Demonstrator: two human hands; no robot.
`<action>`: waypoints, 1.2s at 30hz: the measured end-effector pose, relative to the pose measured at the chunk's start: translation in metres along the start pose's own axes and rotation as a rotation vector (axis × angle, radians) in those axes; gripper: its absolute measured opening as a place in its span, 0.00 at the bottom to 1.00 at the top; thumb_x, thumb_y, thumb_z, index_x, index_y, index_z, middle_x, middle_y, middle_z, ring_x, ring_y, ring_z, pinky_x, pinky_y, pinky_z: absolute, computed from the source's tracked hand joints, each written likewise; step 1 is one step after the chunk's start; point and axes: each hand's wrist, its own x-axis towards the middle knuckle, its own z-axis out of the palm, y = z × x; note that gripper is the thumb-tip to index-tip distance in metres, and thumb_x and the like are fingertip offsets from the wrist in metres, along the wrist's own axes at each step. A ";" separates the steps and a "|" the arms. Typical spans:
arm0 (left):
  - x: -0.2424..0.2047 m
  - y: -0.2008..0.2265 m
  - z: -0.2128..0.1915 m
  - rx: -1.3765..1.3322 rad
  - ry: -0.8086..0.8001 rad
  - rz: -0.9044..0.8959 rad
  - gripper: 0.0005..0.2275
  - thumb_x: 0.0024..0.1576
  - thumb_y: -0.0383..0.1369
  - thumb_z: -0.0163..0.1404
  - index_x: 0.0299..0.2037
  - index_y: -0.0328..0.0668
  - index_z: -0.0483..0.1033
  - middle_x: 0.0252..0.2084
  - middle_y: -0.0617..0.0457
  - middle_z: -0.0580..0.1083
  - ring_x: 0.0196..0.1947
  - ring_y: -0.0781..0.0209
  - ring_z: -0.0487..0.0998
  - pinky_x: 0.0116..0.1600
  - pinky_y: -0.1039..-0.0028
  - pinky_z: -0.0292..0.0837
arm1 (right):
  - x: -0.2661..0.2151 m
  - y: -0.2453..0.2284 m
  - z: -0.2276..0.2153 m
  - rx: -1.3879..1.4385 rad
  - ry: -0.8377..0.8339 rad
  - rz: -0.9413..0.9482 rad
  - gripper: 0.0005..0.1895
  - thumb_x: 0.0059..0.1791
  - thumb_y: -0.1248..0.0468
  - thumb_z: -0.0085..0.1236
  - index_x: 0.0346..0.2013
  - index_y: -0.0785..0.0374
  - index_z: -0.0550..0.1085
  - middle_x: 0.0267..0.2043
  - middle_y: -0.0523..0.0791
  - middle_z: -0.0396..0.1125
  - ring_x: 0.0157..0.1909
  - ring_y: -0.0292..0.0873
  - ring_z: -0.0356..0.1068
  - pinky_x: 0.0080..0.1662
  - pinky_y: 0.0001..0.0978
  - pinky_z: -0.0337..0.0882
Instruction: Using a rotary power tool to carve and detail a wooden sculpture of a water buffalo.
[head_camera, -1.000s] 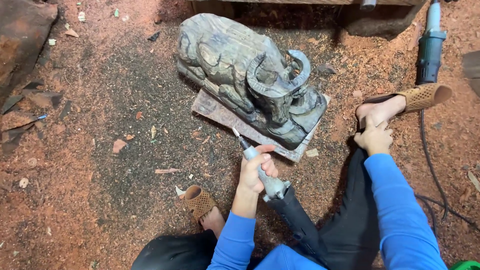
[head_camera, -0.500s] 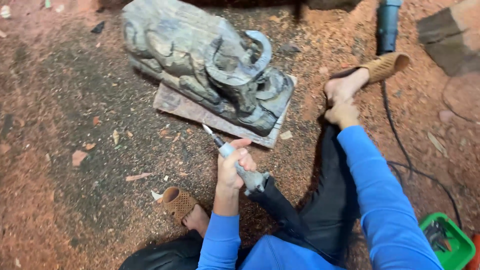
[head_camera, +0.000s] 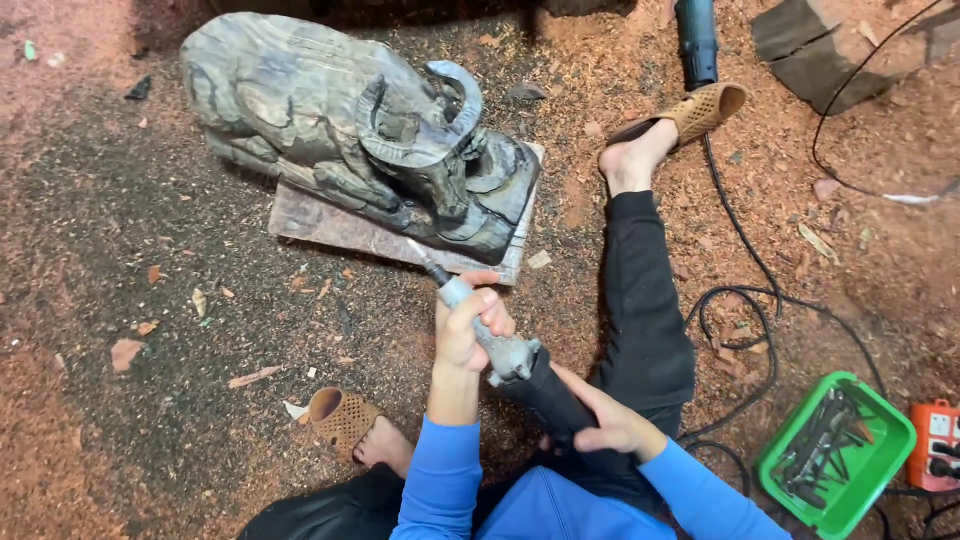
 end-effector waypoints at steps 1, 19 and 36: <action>0.003 -0.004 0.003 0.013 -0.027 0.000 0.12 0.55 0.21 0.48 0.48 0.33 0.74 0.19 0.55 0.65 0.17 0.63 0.66 0.23 0.72 0.64 | -0.005 0.000 0.000 0.043 0.003 -0.001 0.61 0.43 0.53 0.73 0.76 0.64 0.39 0.74 0.55 0.50 0.48 0.51 0.76 0.47 0.39 0.75; 0.008 0.020 0.036 0.109 0.017 0.041 0.06 0.53 0.24 0.53 0.38 0.39 0.70 0.22 0.49 0.69 0.19 0.58 0.70 0.25 0.69 0.68 | -0.016 0.007 0.022 0.309 0.087 0.057 0.60 0.34 0.69 0.62 0.77 0.57 0.42 0.58 0.59 0.64 0.34 0.54 0.73 0.31 0.41 0.73; 0.089 0.106 -0.005 0.147 -0.093 -0.081 0.03 0.54 0.30 0.48 0.33 0.39 0.71 0.54 0.29 0.76 0.57 0.37 0.77 0.55 0.61 0.74 | 0.070 -0.022 0.122 0.414 0.237 -0.011 0.46 0.44 0.73 0.53 0.75 0.57 0.47 0.50 0.61 0.63 0.29 0.51 0.71 0.24 0.36 0.73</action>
